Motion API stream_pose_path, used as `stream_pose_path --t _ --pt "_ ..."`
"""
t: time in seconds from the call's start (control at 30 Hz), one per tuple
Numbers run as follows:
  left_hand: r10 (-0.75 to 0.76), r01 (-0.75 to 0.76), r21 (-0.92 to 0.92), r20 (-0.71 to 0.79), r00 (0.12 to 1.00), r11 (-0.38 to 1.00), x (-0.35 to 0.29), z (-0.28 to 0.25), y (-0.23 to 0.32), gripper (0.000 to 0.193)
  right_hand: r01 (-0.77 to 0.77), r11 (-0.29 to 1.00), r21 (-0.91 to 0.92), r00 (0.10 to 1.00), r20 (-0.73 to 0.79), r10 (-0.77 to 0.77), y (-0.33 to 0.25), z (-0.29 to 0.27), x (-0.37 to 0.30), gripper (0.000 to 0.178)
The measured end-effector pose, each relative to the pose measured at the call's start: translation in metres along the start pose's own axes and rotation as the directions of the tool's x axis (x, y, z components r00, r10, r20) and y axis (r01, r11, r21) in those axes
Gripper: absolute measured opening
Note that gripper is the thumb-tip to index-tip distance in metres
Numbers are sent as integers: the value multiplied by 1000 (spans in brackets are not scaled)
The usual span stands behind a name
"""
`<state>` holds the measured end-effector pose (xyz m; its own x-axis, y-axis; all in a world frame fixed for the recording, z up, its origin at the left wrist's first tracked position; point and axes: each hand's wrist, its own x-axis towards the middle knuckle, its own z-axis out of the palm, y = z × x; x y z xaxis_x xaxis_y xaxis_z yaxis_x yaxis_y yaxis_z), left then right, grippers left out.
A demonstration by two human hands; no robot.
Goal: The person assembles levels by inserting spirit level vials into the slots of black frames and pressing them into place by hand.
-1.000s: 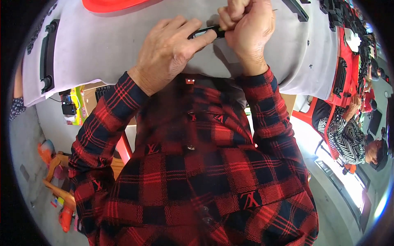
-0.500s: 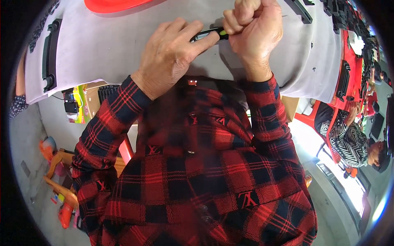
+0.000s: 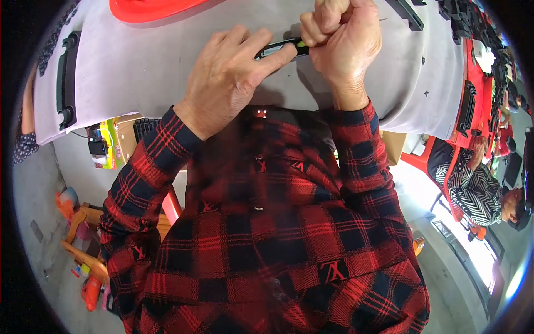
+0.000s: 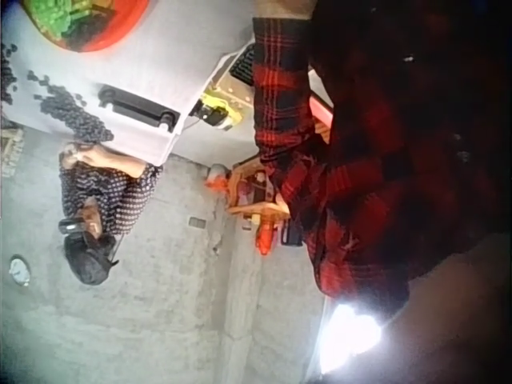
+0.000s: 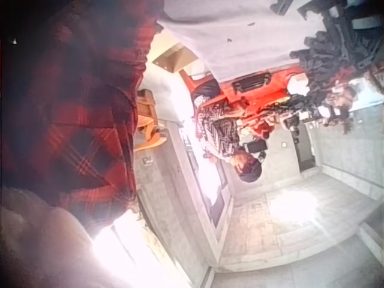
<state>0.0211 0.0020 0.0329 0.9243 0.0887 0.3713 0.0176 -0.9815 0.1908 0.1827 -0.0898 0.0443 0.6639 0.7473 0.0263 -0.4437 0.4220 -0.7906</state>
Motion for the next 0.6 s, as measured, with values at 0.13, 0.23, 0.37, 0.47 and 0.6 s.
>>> stream_pose_path --t 0.13,0.23,0.37,0.47,0.6 --pt "-1 1 5 25 1000 1000 1 -2 0 43 13 1000 13 1000 -5 -13 0 0 0 57" --pt "-3 3 11 42 999 1000 2 -3 1 44 22 999 33 1000 -6 -21 -1 0 -1 57" --pt "-5 5 16 47 999 1000 2 -3 1 44 5 999 47 1000 7 -6 -2 0 -1 57" --pt "-13 12 11 74 997 1000 2 -4 1 44 3 996 88 1000 -15 -1 -2 1 -2 57" --pt "0 0 -11 43 999 1000 2 -3 0 44 -7 998 56 999 31 6 1 -1 -1 57"
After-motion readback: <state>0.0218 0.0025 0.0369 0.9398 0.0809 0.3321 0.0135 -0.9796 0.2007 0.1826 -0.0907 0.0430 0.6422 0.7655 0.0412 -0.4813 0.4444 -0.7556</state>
